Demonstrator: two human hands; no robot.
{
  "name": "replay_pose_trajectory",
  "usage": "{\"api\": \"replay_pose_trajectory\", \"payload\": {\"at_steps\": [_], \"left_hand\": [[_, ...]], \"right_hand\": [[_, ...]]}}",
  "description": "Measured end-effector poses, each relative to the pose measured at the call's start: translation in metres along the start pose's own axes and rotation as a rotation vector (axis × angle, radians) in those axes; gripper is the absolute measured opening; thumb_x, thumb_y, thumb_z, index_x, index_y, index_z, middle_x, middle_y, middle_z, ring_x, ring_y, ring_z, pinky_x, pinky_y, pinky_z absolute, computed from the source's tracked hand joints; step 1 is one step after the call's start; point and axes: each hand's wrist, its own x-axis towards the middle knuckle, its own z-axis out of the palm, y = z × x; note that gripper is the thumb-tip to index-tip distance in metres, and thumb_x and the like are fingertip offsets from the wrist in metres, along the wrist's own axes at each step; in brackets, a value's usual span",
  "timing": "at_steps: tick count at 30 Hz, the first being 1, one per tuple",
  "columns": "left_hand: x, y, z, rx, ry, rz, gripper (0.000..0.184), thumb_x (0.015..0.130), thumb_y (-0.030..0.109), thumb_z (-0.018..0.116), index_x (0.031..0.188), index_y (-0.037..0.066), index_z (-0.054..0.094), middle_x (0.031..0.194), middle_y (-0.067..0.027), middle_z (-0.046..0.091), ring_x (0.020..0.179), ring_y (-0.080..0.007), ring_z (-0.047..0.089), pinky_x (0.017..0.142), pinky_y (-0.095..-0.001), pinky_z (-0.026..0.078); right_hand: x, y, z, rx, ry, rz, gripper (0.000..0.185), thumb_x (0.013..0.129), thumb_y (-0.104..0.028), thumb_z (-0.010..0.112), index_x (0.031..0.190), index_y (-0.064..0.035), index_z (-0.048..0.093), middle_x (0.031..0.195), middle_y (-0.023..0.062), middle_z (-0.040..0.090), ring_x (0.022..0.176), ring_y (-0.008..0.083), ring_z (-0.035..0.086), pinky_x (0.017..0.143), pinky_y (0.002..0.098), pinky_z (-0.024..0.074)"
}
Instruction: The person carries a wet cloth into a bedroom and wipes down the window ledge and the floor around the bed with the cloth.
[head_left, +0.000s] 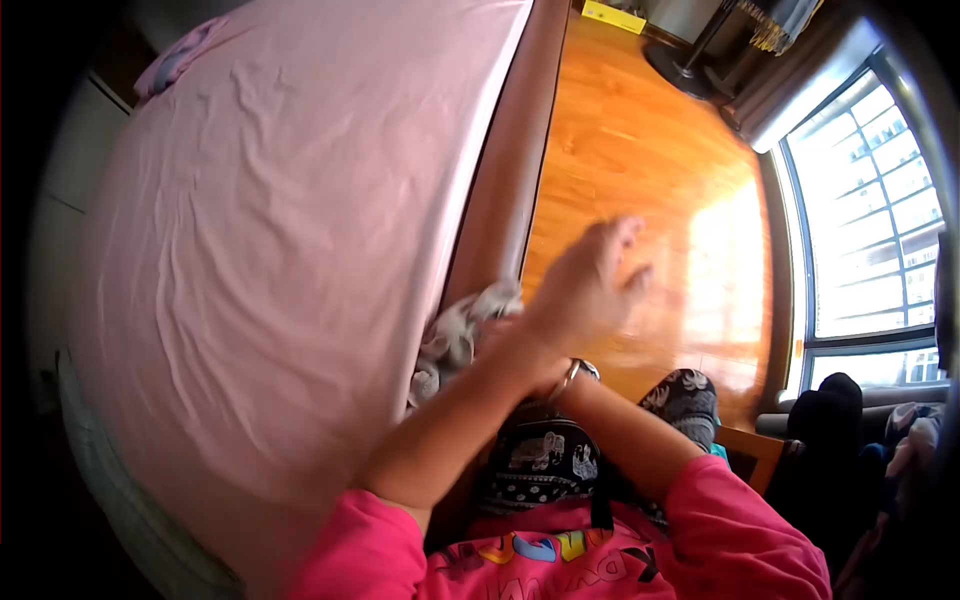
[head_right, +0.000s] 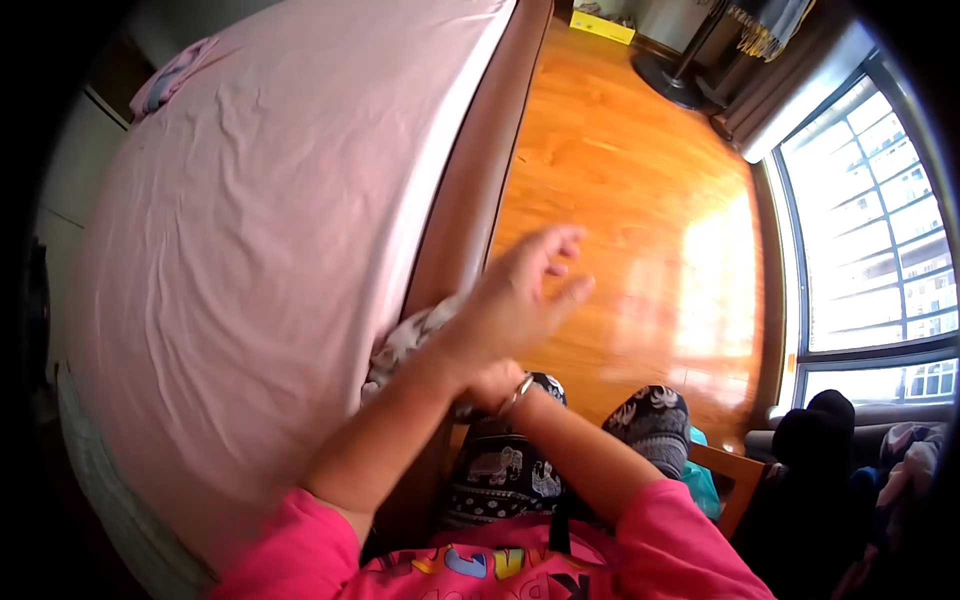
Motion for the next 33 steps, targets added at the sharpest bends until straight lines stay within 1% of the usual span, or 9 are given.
{"api": "replay_pose_trajectory", "payload": {"at_steps": [3,4,6,8,10,20,24,28,33], "left_hand": [[-0.014,-0.001,0.016,0.497,0.144,0.133,0.054,0.087,0.026,0.065,0.129,-0.002,0.047,0.124,-0.0232,0.053,0.116,-0.0342,0.052,0.099,-0.0428,0.040],[-0.014,-0.011,0.016,0.680,0.151,0.041,0.059,0.090,0.032,0.059,0.135,-0.001,0.040,0.140,-0.0275,0.038,0.131,-0.0414,0.036,0.108,-0.0481,0.029],[-0.009,-0.041,0.005,1.024,0.241,-0.152,0.064,0.093,0.035,0.053,0.142,-0.001,0.030,0.147,-0.0275,0.027,0.136,-0.0423,0.027,0.108,-0.0505,0.027],[-0.012,-0.080,-0.016,0.981,0.278,-0.205,0.073,0.094,0.040,0.050,0.145,-0.004,0.023,0.149,-0.0279,0.023,0.140,-0.0426,0.021,0.110,-0.0528,0.022],[-0.016,-0.096,-0.024,0.870,0.303,-0.163,0.074,0.095,0.042,0.046,0.146,-0.005,0.020,0.149,-0.0286,0.023,0.139,-0.0420,0.021,0.111,-0.0516,0.019],[0.126,-0.138,-0.011,1.127,0.284,-0.313,0.077,0.092,0.059,0.037,0.141,0.000,0.031,0.140,-0.0262,0.036,0.126,-0.0430,0.035,0.106,-0.0541,0.020],[0.240,-0.176,-0.015,1.077,0.294,-0.168,0.079,0.089,0.058,0.044,0.141,0.000,0.031,0.143,-0.0270,0.030,0.128,-0.0448,0.031,0.105,-0.0549,0.021],[0.383,-0.220,-0.033,0.919,0.338,0.022,0.077,0.089,0.058,0.044,0.142,0.003,0.030,0.144,-0.0230,0.030,0.132,-0.0392,0.028,0.108,-0.0527,0.014],[0.411,-0.226,-0.032,1.054,0.549,0.336,0.071,0.090,0.052,0.044,0.141,0.003,0.035,0.141,-0.0182,0.037,0.134,-0.0350,0.029,0.107,-0.0477,0.018]], "right_hand": [[0.072,0.008,-0.086,-0.428,0.404,-0.015,0.036,0.080,-0.029,0.059,0.109,-0.0089,0.063,0.122,0.0082,0.058,0.116,0.0308,0.050,0.093,0.0404,0.0405],[0.094,0.019,-0.117,-0.432,0.315,-0.001,0.037,0.078,-0.030,0.061,0.110,-0.0098,0.063,0.123,0.0088,0.057,0.115,0.0324,0.050,0.092,0.0397,0.0423],[0.124,0.030,-0.160,-0.449,0.123,0.018,0.040,0.075,-0.031,0.066,0.110,-0.0116,0.063,0.125,0.0102,0.055,0.112,0.0357,0.050,0.089,0.0383,0.0459],[0.131,0.008,-0.172,-0.552,-0.284,0.159,0.041,0.070,-0.038,0.069,0.106,-0.0169,0.068,0.124,0.0068,0.053,0.117,0.0312,0.043,0.088,0.0458,0.0453],[0.104,0.005,-0.169,-0.454,-0.067,-0.124,0.039,0.069,-0.036,0.068,0.104,-0.0169,0.069,0.122,0.0052,0.054,0.116,0.0312,0.043,0.088,0.0464,0.0420],[0.178,0.110,-0.207,-0.152,0.214,-0.216,0.025,0.074,-0.033,0.060,0.093,-0.0179,0.067,0.095,-0.0015,0.056,0.103,0.0221,0.048,0.085,0.0419,0.0331],[0.237,0.194,-0.267,-0.195,0.327,-0.257,0.024,0.075,-0.032,0.061,0.094,-0.0182,0.068,0.096,-0.0013,0.058,0.101,0.0223,0.049,0.084,0.0428,0.0349],[0.317,0.266,-0.335,-0.383,0.349,-0.017,0.029,0.074,-0.035,0.064,0.098,-0.0208,0.069,0.103,-0.0024,0.060,0.105,0.0232,0.049,0.081,0.0474,0.0396],[0.398,0.323,-0.384,-0.593,0.357,0.101,0.032,0.075,-0.043,0.067,0.100,-0.0236,0.070,0.112,0.0002,0.060,0.115,0.0271,0.047,0.086,0.0553,0.0416]]}}
